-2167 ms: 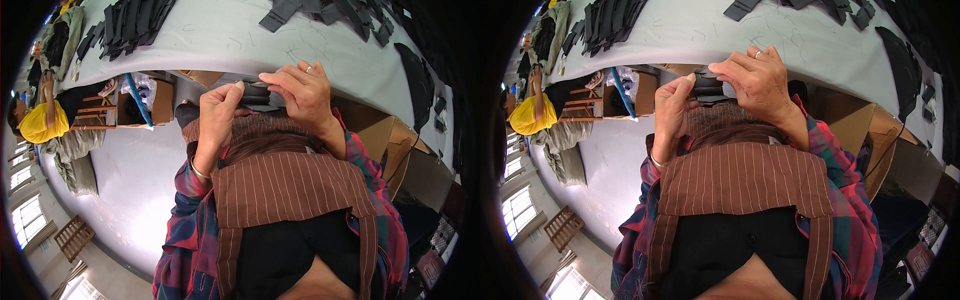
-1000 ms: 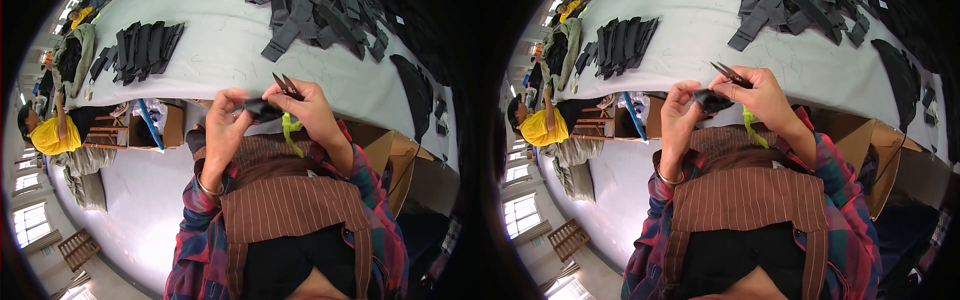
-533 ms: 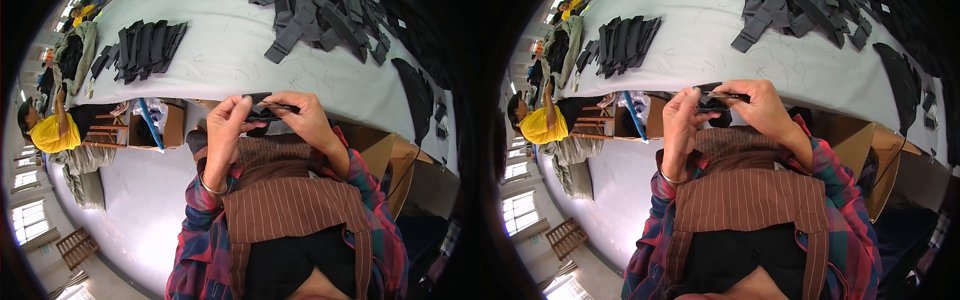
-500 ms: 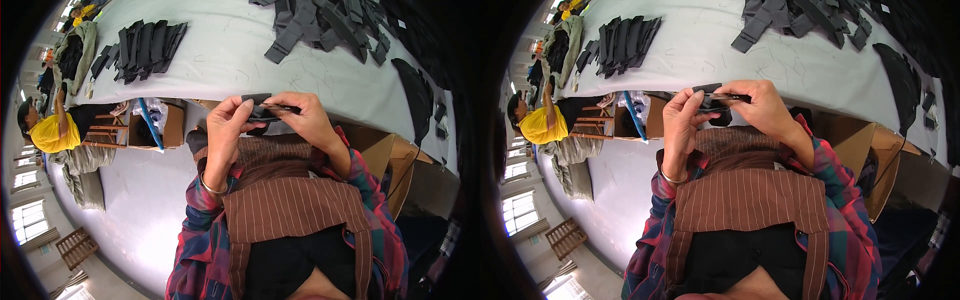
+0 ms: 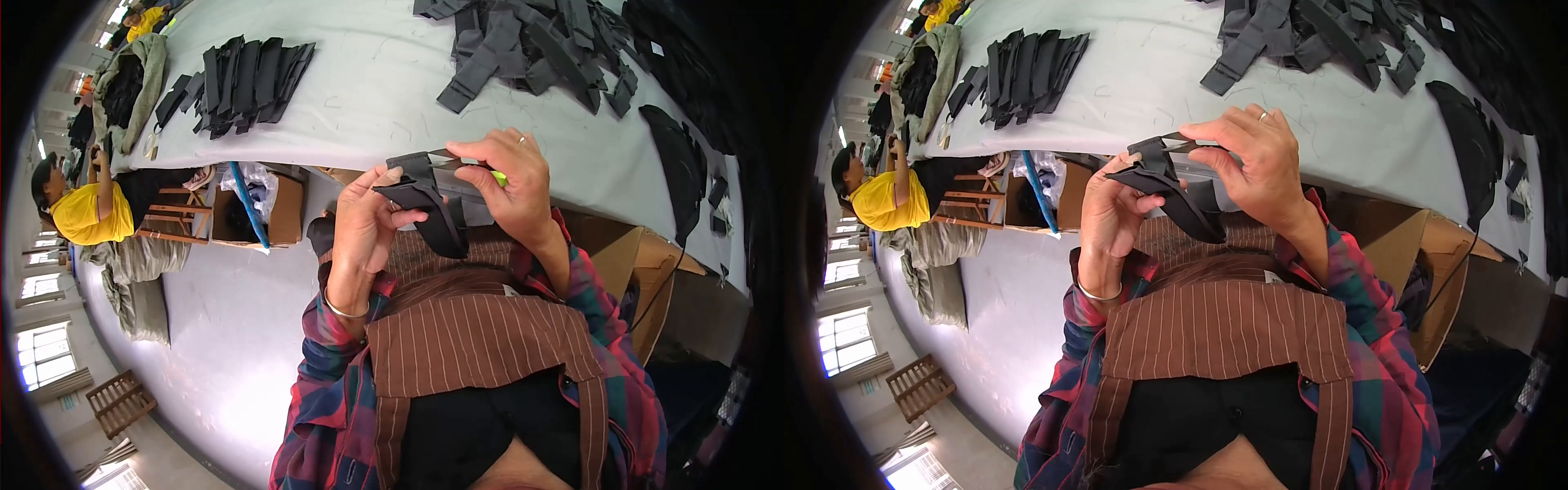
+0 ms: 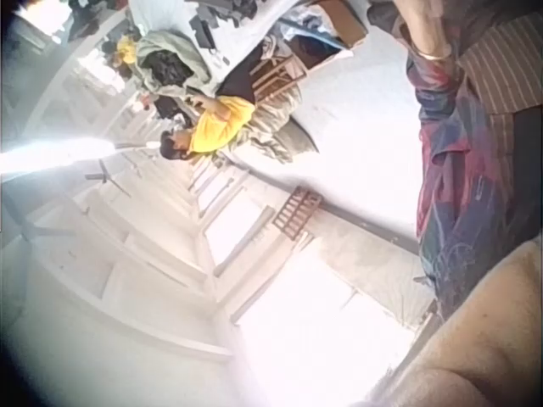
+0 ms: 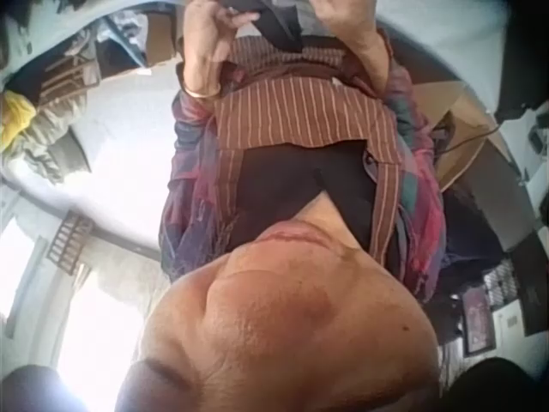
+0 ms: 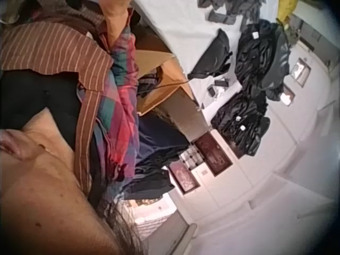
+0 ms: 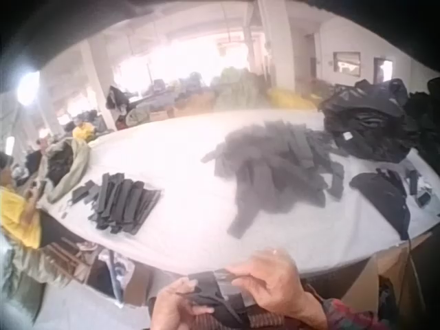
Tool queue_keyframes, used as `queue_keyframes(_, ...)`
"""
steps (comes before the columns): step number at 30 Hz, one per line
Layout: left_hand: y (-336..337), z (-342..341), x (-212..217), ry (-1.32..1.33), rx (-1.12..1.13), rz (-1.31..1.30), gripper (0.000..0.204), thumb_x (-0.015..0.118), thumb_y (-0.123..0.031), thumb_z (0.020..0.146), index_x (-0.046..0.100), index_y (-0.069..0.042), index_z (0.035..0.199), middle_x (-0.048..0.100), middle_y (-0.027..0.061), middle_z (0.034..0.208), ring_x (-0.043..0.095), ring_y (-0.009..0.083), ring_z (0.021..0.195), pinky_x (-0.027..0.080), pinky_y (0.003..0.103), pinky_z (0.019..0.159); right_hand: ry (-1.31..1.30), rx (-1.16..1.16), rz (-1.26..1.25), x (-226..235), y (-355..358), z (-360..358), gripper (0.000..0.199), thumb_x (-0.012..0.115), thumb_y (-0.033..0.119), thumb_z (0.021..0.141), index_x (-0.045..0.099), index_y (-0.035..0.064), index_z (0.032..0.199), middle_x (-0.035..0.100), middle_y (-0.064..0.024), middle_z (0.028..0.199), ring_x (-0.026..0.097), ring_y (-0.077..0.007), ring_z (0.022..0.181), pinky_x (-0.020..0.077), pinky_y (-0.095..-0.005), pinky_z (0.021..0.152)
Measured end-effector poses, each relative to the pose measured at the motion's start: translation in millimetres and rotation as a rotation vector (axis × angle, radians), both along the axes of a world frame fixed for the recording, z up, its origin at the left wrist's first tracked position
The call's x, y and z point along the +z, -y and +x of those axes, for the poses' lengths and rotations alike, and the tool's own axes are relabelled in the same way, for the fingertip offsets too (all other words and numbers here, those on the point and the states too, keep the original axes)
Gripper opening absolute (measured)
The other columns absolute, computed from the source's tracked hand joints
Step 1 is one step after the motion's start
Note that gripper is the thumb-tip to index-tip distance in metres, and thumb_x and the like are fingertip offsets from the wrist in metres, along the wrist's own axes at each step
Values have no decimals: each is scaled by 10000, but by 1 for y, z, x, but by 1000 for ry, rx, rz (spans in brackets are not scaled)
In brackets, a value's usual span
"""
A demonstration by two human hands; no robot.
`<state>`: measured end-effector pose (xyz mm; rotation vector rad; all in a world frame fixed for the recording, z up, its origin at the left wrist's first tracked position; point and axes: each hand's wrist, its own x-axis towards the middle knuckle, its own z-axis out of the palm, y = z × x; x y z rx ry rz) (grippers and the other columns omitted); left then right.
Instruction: Trim loose threads and excess material from black fabric components using a pair of snips.
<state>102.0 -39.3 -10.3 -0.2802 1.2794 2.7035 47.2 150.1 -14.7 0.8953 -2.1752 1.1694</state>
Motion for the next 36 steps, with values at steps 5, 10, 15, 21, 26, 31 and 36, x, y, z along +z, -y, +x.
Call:
queue_keyframes(5,-1,1,1,26,-29,-37,174,542,-112,934,573,54,975,668,158,881,696,248,722,610,267,564,-115,-53,76,3,0,1,225,747,157,696,707,189,914,496,46,635,406,-164,584,264,-307,605)
queue_keyframes(10,-1,1,-2,37,-14,-71,137,548,-77,927,582,53,953,665,128,849,680,178,660,609,268,530,-165,-75,129,3,-4,1,200,735,146,707,708,188,900,493,54,639,396,-160,577,250,-310,598)
queue_keyframes(15,-4,13,19,-28,17,-451,85,572,4,882,617,33,947,643,56,805,624,95,697,536,206,648,133,22,-164,1,-10,1,204,746,119,734,698,143,931,491,46,639,441,-122,614,330,-260,642)
queue_keyframes(21,-25,-10,38,-759,53,-904,568,588,148,577,605,-60,1104,563,66,945,577,166,881,471,254,750,707,442,-442,27,-10,20,211,732,103,798,647,44,982,592,37,794,495,-25,743,388,-185,649)
queue_keyframes(26,-31,-26,-21,-592,61,-786,699,558,189,623,496,-80,1265,468,38,1045,528,151,979,490,264,802,965,312,-454,-18,-6,11,147,711,113,829,652,24,930,585,44,759,493,-20,710,410,-186,646)
queue_keyframes(31,-28,-24,-29,-607,19,-868,797,527,202,614,412,-82,1351,420,57,1186,511,170,1073,504,280,834,971,330,-388,-19,-11,0,310,694,112,837,605,23,1121,566,34,809,459,-34,715,368,-184,626)
queue_keyframes(36,-33,-22,-28,-721,168,-956,868,532,198,598,343,-80,1398,409,80,1260,498,227,1133,516,314,849,1097,444,-504,-30,-4,-1,280,659,77,848,598,18,1115,546,57,828,453,-39,736,360,-221,636)
